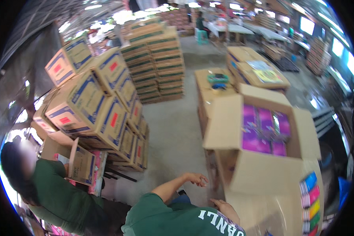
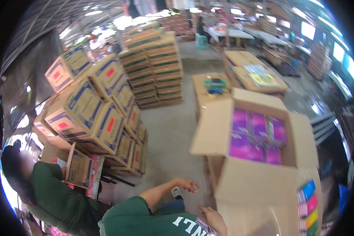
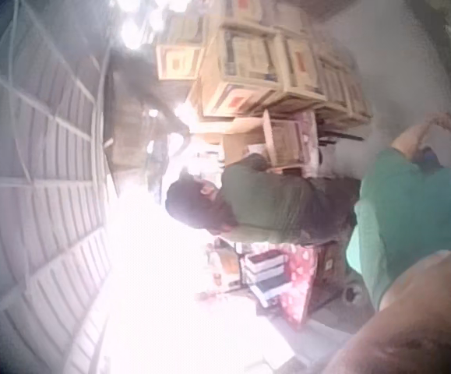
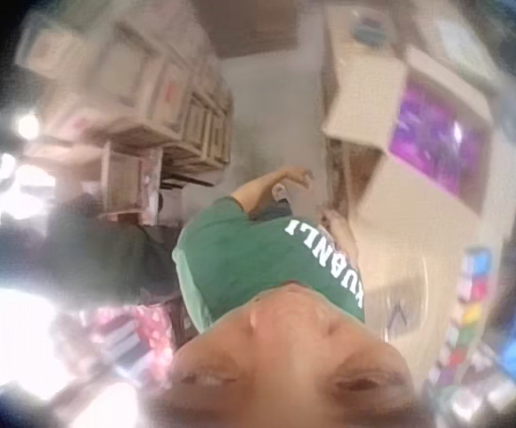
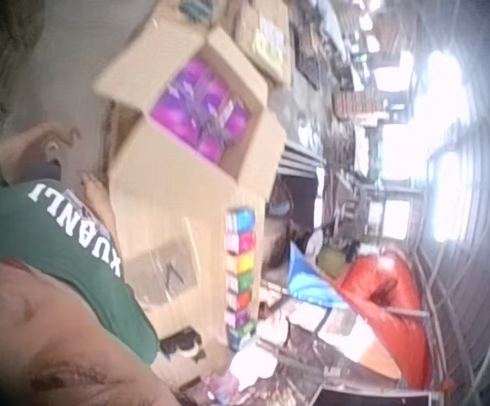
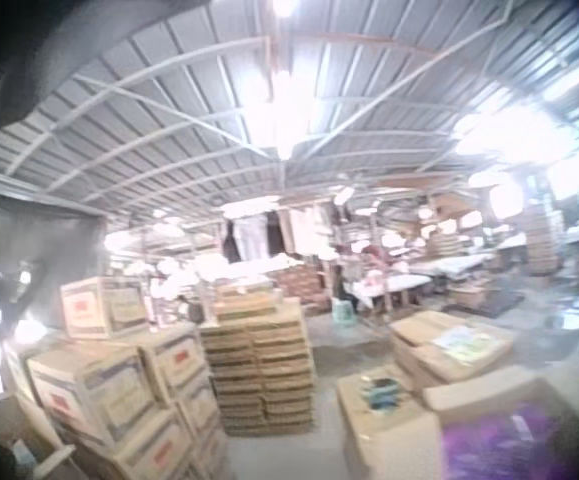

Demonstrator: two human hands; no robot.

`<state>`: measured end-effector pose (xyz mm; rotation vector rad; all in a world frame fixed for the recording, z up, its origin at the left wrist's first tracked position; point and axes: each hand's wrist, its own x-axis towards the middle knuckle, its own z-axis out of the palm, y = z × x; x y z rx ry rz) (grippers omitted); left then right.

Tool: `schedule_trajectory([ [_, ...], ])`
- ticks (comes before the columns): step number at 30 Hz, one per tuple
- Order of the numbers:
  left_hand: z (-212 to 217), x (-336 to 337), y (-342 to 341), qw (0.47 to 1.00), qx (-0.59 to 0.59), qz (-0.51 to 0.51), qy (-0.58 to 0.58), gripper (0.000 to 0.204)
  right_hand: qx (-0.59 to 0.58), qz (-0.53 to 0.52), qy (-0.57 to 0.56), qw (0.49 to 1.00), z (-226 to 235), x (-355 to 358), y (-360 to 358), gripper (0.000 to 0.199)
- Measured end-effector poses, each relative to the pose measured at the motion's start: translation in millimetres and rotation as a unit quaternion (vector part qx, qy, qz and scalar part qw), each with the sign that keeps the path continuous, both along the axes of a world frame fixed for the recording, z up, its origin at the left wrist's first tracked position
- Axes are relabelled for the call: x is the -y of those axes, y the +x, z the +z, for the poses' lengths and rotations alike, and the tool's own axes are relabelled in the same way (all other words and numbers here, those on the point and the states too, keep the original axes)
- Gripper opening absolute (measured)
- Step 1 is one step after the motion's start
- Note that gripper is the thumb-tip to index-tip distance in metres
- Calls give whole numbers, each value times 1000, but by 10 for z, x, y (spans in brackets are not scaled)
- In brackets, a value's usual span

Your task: The person gathers small colorful notebooks from stacks on a table, places them into clear plastic bags, and then puts the bagged notebooks into a cardboard box.

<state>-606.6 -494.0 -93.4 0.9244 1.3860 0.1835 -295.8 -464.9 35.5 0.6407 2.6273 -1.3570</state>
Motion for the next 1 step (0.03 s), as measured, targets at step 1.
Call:
schedule_trajectory([
  [1,48,50,-532,1000,-11,19,3,67,-2,23,4,1000,15,-98,-512,60],
])
